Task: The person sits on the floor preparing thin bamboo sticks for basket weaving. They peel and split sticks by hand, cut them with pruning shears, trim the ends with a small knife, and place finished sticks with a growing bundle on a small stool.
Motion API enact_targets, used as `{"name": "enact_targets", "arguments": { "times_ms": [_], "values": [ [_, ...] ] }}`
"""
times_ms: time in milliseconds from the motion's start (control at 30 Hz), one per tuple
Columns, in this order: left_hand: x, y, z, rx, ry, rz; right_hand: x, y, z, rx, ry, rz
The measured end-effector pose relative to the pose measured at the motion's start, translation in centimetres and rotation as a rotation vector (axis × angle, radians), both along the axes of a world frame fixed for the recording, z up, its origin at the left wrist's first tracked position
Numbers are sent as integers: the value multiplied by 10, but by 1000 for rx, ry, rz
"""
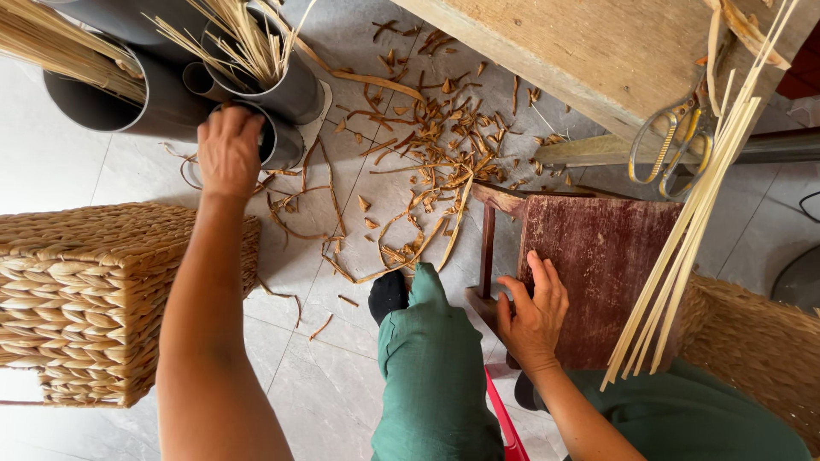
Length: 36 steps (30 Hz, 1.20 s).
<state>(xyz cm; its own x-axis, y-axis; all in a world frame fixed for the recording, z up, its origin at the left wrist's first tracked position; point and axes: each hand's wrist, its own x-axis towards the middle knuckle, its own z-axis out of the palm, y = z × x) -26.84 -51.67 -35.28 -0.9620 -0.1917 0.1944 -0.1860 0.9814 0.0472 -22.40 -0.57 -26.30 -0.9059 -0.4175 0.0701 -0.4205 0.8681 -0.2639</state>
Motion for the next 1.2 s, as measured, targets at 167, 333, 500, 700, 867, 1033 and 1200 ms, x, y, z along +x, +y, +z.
{"name": "enact_targets", "arguments": {
  "times_ms": [167, 333, 500, 700, 867, 1033, 1200],
  "values": [
    [12, 3, -14, 280, 206, 426, 2, 0, 1, -2, -5, 3],
    [13, 1, -5, 490, 293, 545, 3, 0, 1, -11, 9, 8],
    [30, 24, 69, 488, 611, 384, 5, 1, 0, -19, 28, 7],
    [64, 132, 157, 885, 491, -4, 6, 7, 1, -127, -2, 24],
    [32, 233, 156, 1172, 109, -454, 10, 13, 1, -127, 16, 102],
    [17, 305, 140, 1668, -624, -562, 8, 20, -5, -139, 4, 137],
    [11, 269, 106, 1686, -421, -783, 8, 21, -3, -251, -29, 130]
  ]
}}
